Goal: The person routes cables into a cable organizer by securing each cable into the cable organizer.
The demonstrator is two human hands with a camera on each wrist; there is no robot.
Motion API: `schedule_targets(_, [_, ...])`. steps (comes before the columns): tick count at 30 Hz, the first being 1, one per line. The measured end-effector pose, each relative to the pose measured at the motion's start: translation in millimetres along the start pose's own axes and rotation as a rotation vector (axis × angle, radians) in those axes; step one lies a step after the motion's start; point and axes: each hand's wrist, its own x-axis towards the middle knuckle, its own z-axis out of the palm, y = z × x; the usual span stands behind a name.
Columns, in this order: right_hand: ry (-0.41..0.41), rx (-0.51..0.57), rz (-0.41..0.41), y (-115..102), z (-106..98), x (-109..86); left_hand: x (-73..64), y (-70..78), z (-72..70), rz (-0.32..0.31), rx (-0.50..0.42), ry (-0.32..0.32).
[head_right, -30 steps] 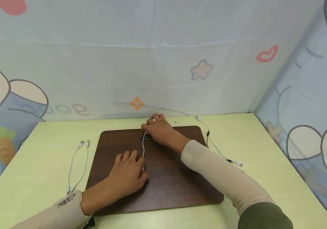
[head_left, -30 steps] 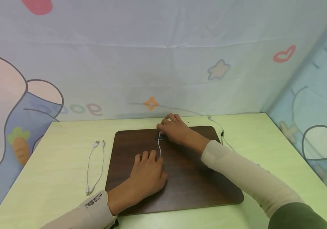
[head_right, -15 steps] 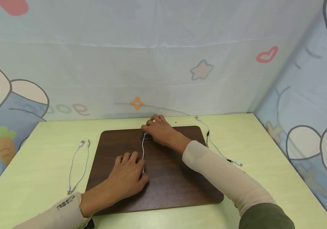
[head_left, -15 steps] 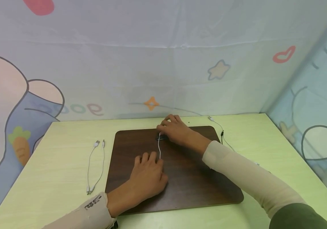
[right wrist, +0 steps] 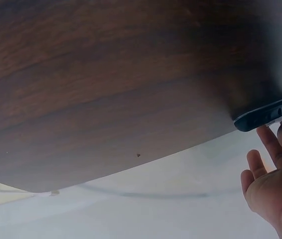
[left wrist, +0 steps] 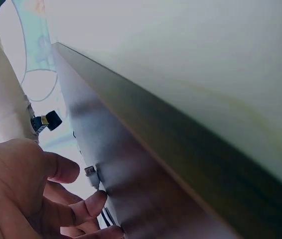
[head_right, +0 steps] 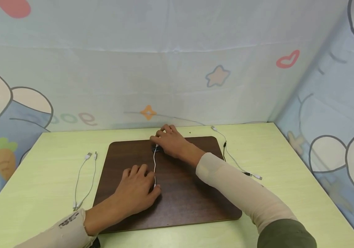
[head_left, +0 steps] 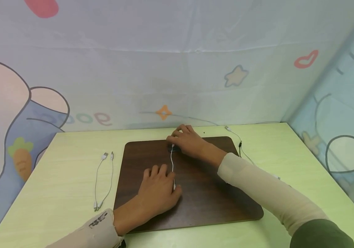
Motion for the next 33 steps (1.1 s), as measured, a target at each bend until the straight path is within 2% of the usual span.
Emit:
schedule_targets(6, [-0.006,0.014,-0.001,-2.6,0.7,3.3,-4.8,-5.0,-2.4,0.003,0.002,0.028])
schedule_targets(14, [0.048,0.033,-0.040,-8.2,1.4,11.3,-11.0,-9.4,-3.6,-0.016,0.019,0.044])
schedule_targets(33, [0.020,0.010,-0.095,-31.9,-9.3,26.7,-32.4,-15.8,-5.4,-0.046,0.039,0.092])
